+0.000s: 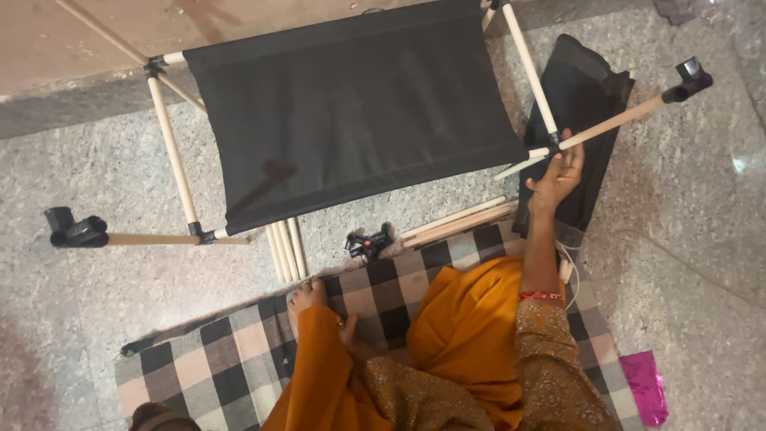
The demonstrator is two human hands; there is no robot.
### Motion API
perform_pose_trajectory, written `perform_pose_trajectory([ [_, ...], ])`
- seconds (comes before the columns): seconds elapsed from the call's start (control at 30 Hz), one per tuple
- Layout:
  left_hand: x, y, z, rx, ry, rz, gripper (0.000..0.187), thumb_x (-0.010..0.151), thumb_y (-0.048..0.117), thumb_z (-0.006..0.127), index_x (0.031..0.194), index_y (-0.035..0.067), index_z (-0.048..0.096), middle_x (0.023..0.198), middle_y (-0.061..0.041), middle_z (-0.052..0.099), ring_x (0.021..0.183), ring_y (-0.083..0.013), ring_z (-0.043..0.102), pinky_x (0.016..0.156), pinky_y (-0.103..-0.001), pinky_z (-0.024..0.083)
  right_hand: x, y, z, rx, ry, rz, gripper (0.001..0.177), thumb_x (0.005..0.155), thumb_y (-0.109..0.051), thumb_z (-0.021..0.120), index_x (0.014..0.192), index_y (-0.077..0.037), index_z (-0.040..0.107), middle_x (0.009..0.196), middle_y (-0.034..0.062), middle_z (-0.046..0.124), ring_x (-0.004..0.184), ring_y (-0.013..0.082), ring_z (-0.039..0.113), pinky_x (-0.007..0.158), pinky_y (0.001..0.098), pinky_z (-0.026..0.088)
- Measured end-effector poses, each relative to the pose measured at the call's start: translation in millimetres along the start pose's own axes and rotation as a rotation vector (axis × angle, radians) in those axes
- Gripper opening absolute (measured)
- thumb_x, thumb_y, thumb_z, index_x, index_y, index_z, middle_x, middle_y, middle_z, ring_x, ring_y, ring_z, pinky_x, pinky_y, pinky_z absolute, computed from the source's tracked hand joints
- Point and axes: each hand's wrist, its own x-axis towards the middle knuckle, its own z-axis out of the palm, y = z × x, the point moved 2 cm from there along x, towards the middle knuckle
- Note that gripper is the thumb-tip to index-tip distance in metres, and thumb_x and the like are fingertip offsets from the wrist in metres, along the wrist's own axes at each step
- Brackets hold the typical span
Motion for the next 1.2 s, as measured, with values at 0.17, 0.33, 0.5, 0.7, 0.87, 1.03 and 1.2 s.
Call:
perform_pose_trajectory([
  [0.17,9,-10,36,0.016,0.093,0.027,0.048,0.078,0.026,0.072,0.122,0.015,0.059,0.117,-0.009,0.068,0.109,-0.0332,0.065,0.098,-0.047,0.047,3,-1,5,0.228,0.136,0.166,0.051,0.107,0.006,0.045,0.158,0.002,0.038,0.156,0.0189,0.053,0.119,0.0133,0.066,0.071,0.0125,0.062],
  [0.33,13,-8,37,0.023,0.131,0.036,0.046,0.082,0.024,0.069,0.126,0.015,0.058,0.117,-0.009,0.068,0.108,-0.0336,0.065,0.098,-0.047,0.047,1,-1,2,-0.104,-0.001,-0.077,0.046,0.109,0.005,0.044,0.154,0.002,0.037,0.155,0.0213,0.051,0.133,0.0221,0.054,0.097,0.0241,0.048],
  [0.5,7,-6,17,-0.003,0.051,0.036,0.052,0.079,0.024,0.065,0.129,0.012,0.056,0.117,-0.011,0.067,0.105,-0.0348,0.065,0.094,-0.046,0.048,0,14,-10,-0.070,-0.018,-0.054,0.048,0.107,0.005,0.044,0.154,0.002,0.035,0.154,0.0209,0.051,0.135,0.0230,0.055,0.097,0.0299,0.054],
  [0.7,7,0,13,0.013,0.080,0.023,0.040,0.088,0.022,0.059,0.126,0.012,0.059,0.115,-0.012,0.069,0.106,-0.0356,0.066,0.094,-0.047,0.049,0,12,-8,-0.139,-0.042,-0.269,0.046,0.112,0.005,0.046,0.158,0.002,0.038,0.159,0.0215,0.052,0.147,0.0260,0.052,0.124,0.0313,0.043],
  [0.87,15,-34,-83,-0.269,0.451,0.055,0.050,0.100,0.034,0.053,0.143,0.011,0.039,0.134,-0.018,0.054,0.121,-0.0323,0.056,0.104,-0.046,0.047,17,-50,-18,-0.094,0.218,-0.289,0.055,0.116,-0.026,0.052,0.161,-0.003,0.031,0.161,0.0176,0.052,0.151,0.0283,0.051,0.125,0.0447,0.043],
  [1.03,26,-155,-264,-0.446,1.167,0.074,0.065,0.113,0.045,0.047,0.159,0.010,0.019,0.154,-0.023,0.040,0.135,-0.0290,0.047,0.115,-0.044,0.044,58,-120,-30,-0.255,0.065,-0.395,0.054,0.121,-0.031,0.049,0.164,-0.004,0.030,0.164,0.0150,0.052,0.152,0.0265,0.051,0.125,0.0395,0.043],
  [1.2,42,-130,-307,-0.845,0.945,0.351,0.075,0.120,0.048,0.054,0.168,0.013,0.009,0.146,-0.019,0.045,0.129,-0.0211,0.053,0.112,-0.040,0.049,87,-146,-22,-0.199,-0.102,-0.328,0.029,0.114,-0.002,0.059,0.142,0.004,0.058,0.137,0.0165,0.068,0.131,0.0255,0.065,0.119,0.0404,0.052],
])
